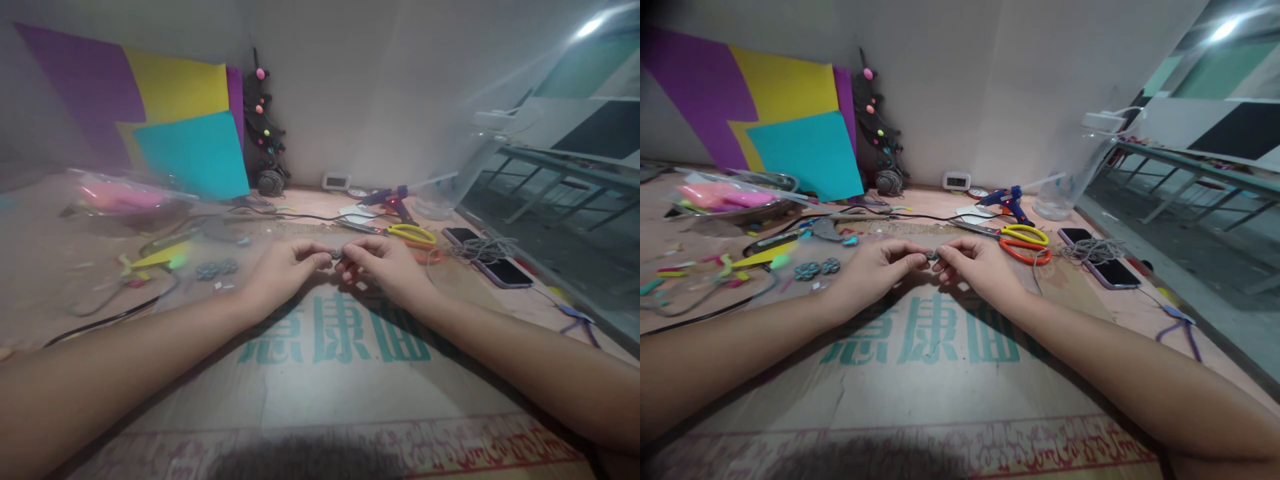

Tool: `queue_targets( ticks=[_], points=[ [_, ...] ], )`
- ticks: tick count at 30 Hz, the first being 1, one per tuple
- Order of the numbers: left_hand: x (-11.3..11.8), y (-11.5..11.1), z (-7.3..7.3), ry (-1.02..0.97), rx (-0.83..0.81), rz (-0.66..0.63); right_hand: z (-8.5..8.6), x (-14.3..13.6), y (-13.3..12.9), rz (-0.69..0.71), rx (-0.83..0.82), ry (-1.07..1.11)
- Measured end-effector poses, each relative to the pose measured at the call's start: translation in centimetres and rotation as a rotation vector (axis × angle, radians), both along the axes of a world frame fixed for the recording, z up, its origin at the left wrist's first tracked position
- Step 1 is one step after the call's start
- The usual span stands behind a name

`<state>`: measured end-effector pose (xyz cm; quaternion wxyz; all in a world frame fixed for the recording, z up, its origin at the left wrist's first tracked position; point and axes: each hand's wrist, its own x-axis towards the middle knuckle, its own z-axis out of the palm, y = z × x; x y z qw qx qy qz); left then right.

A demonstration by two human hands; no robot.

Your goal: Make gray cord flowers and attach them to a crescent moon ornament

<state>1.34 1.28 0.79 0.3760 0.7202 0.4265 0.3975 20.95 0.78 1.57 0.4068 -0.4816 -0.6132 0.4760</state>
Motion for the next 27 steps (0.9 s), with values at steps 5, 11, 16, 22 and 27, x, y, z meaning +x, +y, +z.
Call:
queue_targets(
  ticks=[5, 11, 16, 22, 27],
  points=[
    [-0.13, 0.08, -0.14, -0.020, -0.057, -0.014, -0.26, 0.07, 0.18, 0.017, -0.079, 0.066],
    [-0.05, 0.25, -0.19, -0.033, -0.059, -0.045, 0.34, -0.27, -0.04, -0.001, -0.129, 0.093],
    [0.06, 0.16, -0.40, -0.210, -0.192, -0.132, 0.24, -0.36, 0.18, -0.001, -0.128, 0.174],
    [0.03, 0.25, -0.58, -0.161, -0.154, -0.105, -0.01, -0.09, 0.34, -0.001, -0.122, 0.125],
    [0.10, 0.02, -0.48, -0.071, -0.117, -0.125, 0.10, -0.07, 0.07, -0.011, -0.066, -0.016]
  ],
)
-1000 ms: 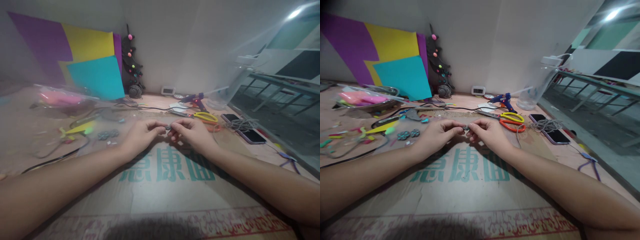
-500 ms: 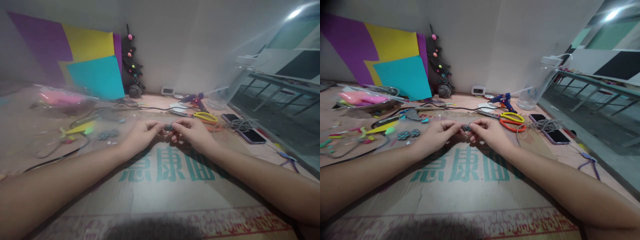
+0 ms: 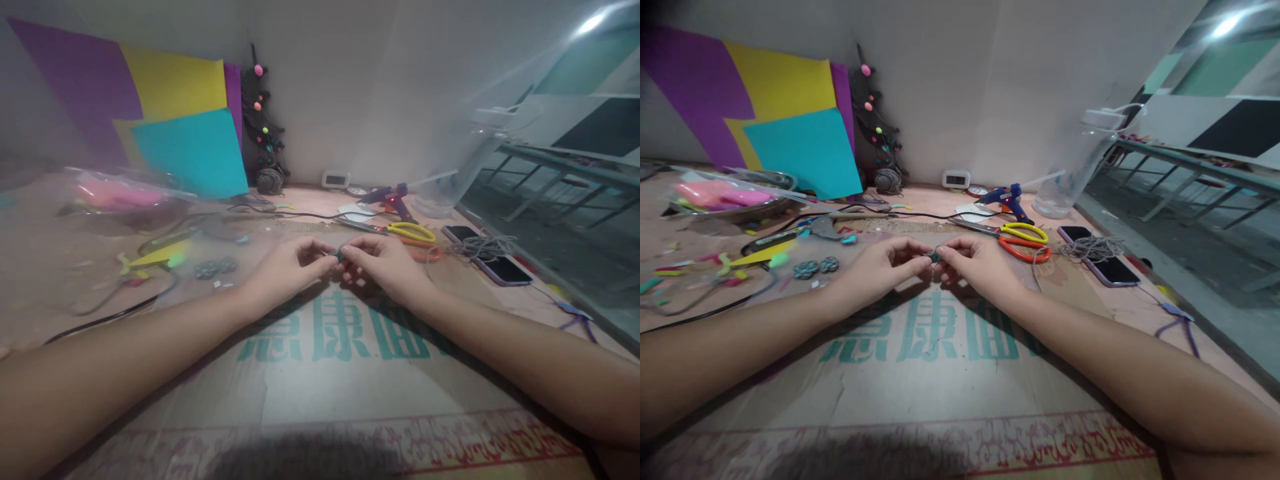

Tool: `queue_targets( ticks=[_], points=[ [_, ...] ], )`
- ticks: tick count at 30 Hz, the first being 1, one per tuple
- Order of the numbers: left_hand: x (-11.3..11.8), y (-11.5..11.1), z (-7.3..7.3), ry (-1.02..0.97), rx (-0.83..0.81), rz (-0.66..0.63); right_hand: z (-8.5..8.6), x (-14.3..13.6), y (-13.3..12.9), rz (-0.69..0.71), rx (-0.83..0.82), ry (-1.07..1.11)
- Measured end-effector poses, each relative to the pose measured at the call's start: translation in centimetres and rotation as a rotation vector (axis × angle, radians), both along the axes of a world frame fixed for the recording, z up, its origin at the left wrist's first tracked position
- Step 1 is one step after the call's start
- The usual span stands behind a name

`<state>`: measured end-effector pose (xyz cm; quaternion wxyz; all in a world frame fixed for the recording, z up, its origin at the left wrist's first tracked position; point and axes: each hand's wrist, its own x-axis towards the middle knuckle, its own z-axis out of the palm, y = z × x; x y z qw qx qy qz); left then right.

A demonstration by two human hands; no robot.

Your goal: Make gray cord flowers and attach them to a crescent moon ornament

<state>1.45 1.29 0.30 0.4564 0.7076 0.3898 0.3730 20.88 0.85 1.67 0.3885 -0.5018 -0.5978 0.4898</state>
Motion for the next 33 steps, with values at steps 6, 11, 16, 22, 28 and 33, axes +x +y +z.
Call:
queue_targets(
  ticks=[6, 11, 16, 22, 28, 33],
  points=[
    [0.10, -0.14, 0.20, 0.072, 0.080, 0.040, 0.30, -0.32, -0.39, -0.014, 0.132, -0.143],
    [0.04, -0.26, 0.47, 0.146, 0.135, 0.088, 0.30, -0.32, -0.49, -0.004, 0.168, -0.196],
    [0.09, -0.17, 0.58, 0.114, 0.100, 0.104, 0.13, -0.17, -0.52, 0.030, 0.233, -0.156],
    [0.18, 0.07, 0.37, 0.027, 0.034, 0.110, -0.25, -0.17, -0.67, 0.081, 0.261, -0.053],
    [0.26, -0.07, 0.39, -0.074, 0.021, 0.047, -0.17, -0.30, -0.53, 0.120, 0.114, -0.008],
    [0.30, -0.16, 0.47, -0.080, 0.012, 0.058, -0.32, -0.26, -0.44, 0.151, 0.060, 0.115]
  ],
)
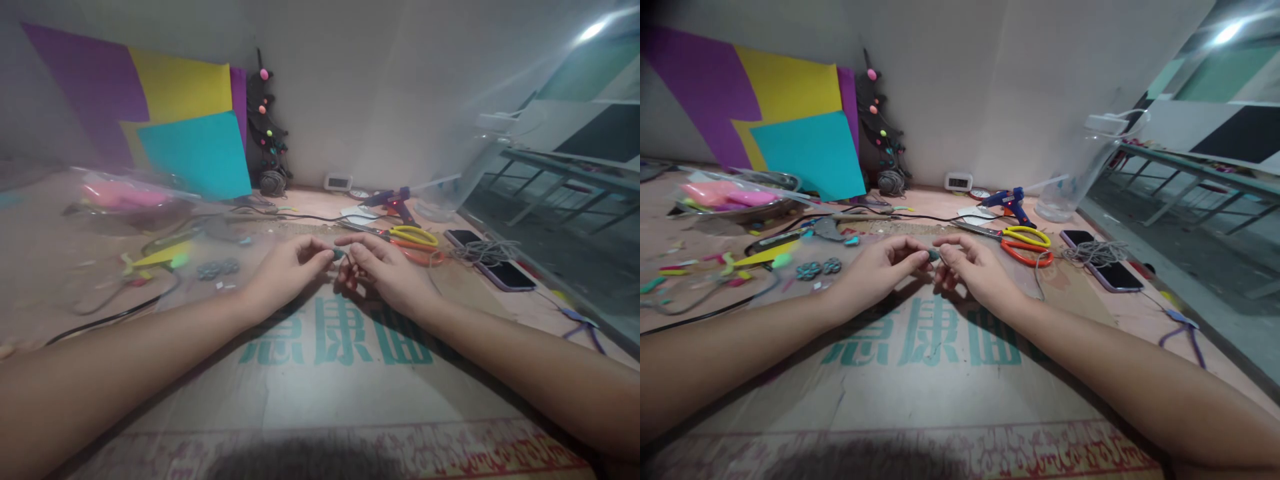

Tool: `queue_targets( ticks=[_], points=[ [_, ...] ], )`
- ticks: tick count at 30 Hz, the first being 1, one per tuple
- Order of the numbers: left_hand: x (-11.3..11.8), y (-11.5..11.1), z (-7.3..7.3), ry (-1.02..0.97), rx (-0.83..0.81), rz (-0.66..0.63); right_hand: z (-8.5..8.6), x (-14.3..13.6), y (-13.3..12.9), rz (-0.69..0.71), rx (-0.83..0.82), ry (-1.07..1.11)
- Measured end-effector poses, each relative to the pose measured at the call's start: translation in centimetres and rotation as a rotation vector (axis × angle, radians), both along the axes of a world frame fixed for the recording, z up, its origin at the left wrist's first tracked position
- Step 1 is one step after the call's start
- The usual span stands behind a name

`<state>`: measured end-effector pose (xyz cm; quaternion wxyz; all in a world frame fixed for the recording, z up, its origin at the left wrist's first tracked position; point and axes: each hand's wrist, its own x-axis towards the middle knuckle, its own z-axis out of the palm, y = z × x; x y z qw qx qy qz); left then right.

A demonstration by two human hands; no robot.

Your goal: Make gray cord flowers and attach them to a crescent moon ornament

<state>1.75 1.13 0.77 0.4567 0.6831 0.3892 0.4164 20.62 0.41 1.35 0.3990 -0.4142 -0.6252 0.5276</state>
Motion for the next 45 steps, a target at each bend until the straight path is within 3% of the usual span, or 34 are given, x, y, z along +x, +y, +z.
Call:
queue_targets(
  ticks=[9, 19, 23, 29, 36, 45],
  points=[
    [-0.1, 0.3, -0.5, 0.001, 0.021, -0.012, 0.3, -0.1, -0.2, -0.014, -0.031, -0.057],
    [-0.2, 0.2, -0.6, -0.061, -0.006, -0.080, -0.2, -0.3, 0.0, -0.040, -0.116, 0.061],
    [-0.3, 0.2, -0.5, -0.027, 0.009, -0.038, -0.2, -0.3, 0.0, -0.078, -0.141, 0.050],
    [-0.2, 0.4, -0.5, -0.109, -0.103, -0.091, 0.1, -0.4, -0.3, -0.092, -0.075, 0.036],
    [-0.3, 0.2, 0.2, 0.026, 0.048, 0.028, 0.0, -0.4, -0.2, -0.054, 0.038, -0.050],
    [-0.2, -0.2, 0.4, 0.058, 0.058, 0.008, 0.2, -0.6, -0.5, -0.068, 0.064, -0.092]
  ],
)
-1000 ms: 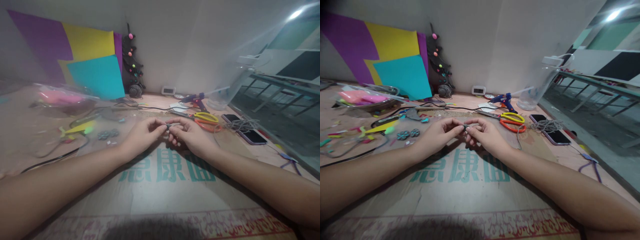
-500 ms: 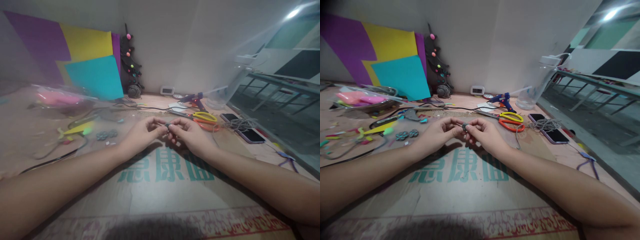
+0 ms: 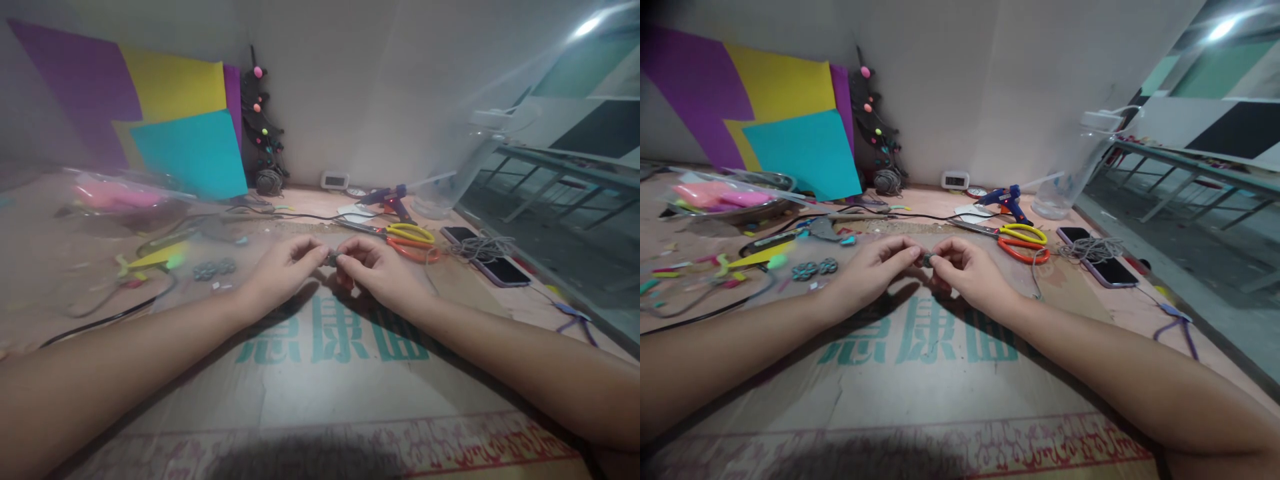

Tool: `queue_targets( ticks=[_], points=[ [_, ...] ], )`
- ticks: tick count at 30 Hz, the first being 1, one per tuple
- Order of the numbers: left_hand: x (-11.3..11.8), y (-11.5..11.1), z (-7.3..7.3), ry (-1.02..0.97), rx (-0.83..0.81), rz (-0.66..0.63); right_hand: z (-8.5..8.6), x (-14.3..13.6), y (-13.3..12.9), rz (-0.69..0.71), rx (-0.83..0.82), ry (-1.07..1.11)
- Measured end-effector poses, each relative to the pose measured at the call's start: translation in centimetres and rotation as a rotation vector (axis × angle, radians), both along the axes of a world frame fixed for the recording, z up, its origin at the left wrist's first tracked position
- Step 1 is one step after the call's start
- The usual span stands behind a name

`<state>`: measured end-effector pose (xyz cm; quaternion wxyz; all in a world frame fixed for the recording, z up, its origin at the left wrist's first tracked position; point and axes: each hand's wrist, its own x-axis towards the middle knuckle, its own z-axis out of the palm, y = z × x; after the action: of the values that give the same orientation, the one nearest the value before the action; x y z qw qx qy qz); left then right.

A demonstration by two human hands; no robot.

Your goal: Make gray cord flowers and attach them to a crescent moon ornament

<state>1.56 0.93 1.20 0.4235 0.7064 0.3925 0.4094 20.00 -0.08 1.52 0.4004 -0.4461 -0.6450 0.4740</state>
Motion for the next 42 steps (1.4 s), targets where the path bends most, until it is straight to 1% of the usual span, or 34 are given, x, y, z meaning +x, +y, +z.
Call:
queue_targets(
  ticks=[6, 10, 14, 19, 21, 23, 26, 28, 31, 35, 37, 42],
  points=[
    [0.0, -0.2, -0.2, 0.081, 0.039, 0.020, -0.3, 0.0, 0.0, -0.007, 0.047, -0.001],
    [-0.1, -0.1, -0.4, 0.102, 0.062, 0.003, -0.3, 0.0, -0.2, -0.005, 0.050, -0.010],
    [-0.2, 0.0, -0.1, 0.147, 0.118, 0.028, -0.3, -0.1, -0.3, -0.003, 0.025, -0.027],
    [0.0, -0.2, 0.4, 0.174, 0.125, 0.060, -0.3, -0.1, -0.3, 0.027, 0.027, -0.019],
    [0.0, -0.1, 0.2, 0.149, 0.083, 0.045, -0.2, -0.1, -0.3, 0.026, 0.024, -0.033],
    [-0.1, 0.1, -0.2, 0.061, 0.015, 0.025, -0.1, -0.1, -0.2, 0.021, 0.016, -0.041],
    [-0.3, 0.4, -0.8, -0.068, -0.034, 0.049, 0.0, 0.0, -0.2, 0.021, 0.003, -0.020],
    [-0.3, 0.5, -0.9, -0.083, -0.043, 0.056, 0.0, 0.0, -0.1, 0.019, -0.001, 0.000],
    [-0.2, 0.4, -0.6, -0.015, -0.012, 0.021, 0.0, 0.1, -0.1, 0.007, 0.024, 0.015],
    [0.0, 0.0, -0.1, 0.135, 0.057, 0.069, -0.1, 0.2, -0.1, -0.007, 0.049, 0.014],
    [0.0, -0.1, 0.0, 0.160, 0.057, 0.087, -0.2, 0.3, 0.0, -0.004, 0.045, 0.011],
    [0.0, -0.1, -0.2, 0.147, 0.082, 0.081, -0.3, 0.4, 0.2, -0.025, 0.049, -0.002]
  ],
)
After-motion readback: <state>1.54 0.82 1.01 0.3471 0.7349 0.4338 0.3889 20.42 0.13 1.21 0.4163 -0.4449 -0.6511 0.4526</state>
